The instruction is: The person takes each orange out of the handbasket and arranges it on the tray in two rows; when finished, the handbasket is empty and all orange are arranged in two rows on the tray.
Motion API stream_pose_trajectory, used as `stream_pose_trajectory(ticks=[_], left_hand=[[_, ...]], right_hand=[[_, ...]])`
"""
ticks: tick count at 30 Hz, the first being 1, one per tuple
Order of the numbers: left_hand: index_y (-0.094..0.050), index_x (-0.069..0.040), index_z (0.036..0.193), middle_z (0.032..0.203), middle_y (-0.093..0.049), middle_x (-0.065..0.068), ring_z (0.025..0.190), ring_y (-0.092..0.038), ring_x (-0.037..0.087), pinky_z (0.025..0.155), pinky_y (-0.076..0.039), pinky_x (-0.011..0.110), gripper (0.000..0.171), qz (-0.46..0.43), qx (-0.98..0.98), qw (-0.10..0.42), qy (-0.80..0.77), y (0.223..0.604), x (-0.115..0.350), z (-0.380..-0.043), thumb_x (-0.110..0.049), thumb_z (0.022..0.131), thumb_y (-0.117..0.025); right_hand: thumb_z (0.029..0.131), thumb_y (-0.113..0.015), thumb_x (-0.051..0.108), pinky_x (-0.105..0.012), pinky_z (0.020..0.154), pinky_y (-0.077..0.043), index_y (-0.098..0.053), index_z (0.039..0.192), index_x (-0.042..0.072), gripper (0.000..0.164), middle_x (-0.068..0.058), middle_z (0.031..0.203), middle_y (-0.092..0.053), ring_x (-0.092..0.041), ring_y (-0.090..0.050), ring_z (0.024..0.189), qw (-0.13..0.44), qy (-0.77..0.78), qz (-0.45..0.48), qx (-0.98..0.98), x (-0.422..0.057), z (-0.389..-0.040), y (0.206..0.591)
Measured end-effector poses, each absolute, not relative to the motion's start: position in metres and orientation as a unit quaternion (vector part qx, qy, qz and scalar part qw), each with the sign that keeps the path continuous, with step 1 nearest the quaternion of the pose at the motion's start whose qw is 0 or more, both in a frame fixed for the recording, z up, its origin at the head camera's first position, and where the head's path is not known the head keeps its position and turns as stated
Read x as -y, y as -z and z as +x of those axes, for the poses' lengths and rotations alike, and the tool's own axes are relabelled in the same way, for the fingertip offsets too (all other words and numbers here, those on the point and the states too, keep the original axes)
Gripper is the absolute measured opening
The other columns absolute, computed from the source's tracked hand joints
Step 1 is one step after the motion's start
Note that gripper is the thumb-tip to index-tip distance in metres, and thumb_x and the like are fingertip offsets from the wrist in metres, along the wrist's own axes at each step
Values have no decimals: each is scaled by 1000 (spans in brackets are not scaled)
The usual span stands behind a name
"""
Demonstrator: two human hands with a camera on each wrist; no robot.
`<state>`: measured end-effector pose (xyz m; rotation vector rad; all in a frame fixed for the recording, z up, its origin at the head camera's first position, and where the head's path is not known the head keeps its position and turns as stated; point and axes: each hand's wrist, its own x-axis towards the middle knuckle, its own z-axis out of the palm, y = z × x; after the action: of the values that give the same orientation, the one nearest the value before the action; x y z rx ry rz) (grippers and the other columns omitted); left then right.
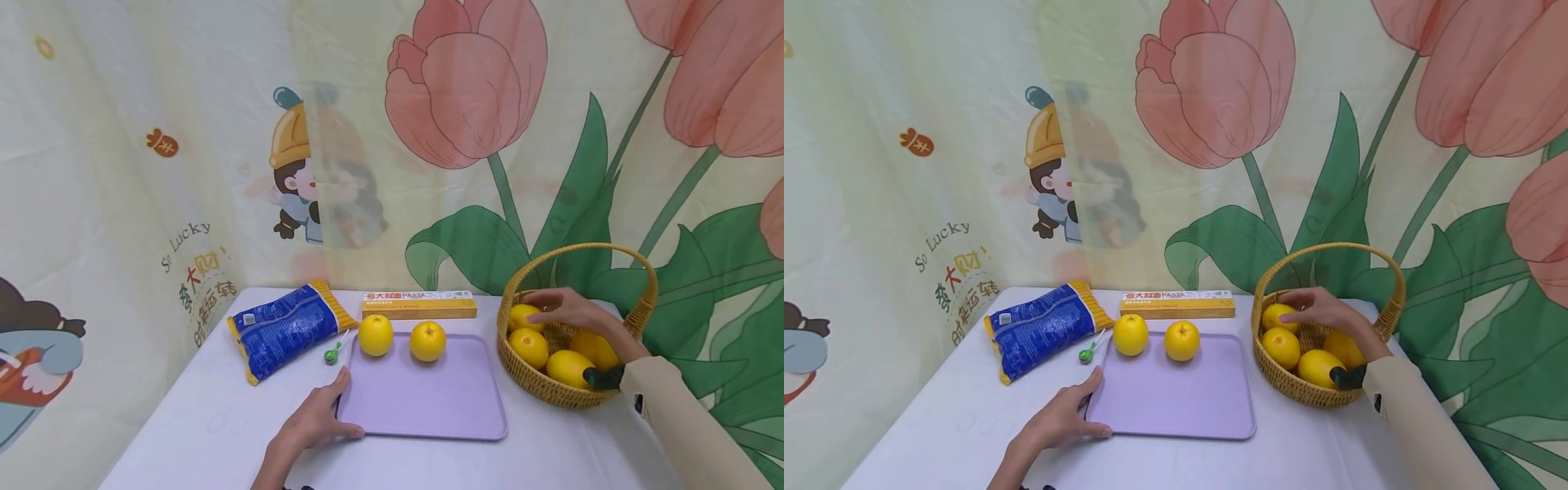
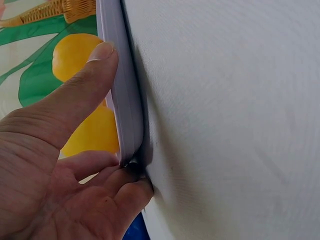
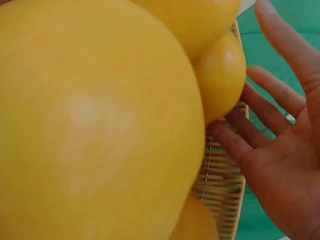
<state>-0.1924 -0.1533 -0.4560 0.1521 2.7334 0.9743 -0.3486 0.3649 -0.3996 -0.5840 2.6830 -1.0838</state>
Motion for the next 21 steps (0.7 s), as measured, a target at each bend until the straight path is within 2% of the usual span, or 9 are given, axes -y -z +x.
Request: stream_pose_trajectory(ticks=[6,10,16,21], left_hand=[[-33,1,167,171,-36,24,154,-38,51,125,-34,67,121,52,-933,119,-335,454,154,-192,-31,73,-102],[-32,1,167,171,-36,24,154,-38,51,126,-34,67,121,52,-930,120,-343,455,154,-191,-30,73,-101],[-32,1,167,170,-37,24,154,-38,51,125,-34,68,121,50,-930,122,-342,456,153,-192,-30,73,-101],[-32,1,167,170,-37,24,154,-38,50,125,-34,67,122,49,-931,123,-340,456,153,-192,-31,72,-102]], right_hand=[[99,-81,29,-65,109,-55,-59,146,-10,65,-33,144,-63,-47,-61,126,101,323,-203,-919,-351,-357,397],[96,-84,30,-59,105,-60,-61,144,-11,66,-32,139,-65,-42,-63,118,116,306,-172,-929,-344,-360,396],[93,-87,36,-54,99,-63,-56,145,-14,78,-30,129,-66,-37,-63,108,139,286,-120,-941,-349,-363,400],[95,-85,32,-51,96,-63,-54,143,-17,76,-27,123,-66,-34,-62,103,132,290,-118,-940,-356,-363,406]])
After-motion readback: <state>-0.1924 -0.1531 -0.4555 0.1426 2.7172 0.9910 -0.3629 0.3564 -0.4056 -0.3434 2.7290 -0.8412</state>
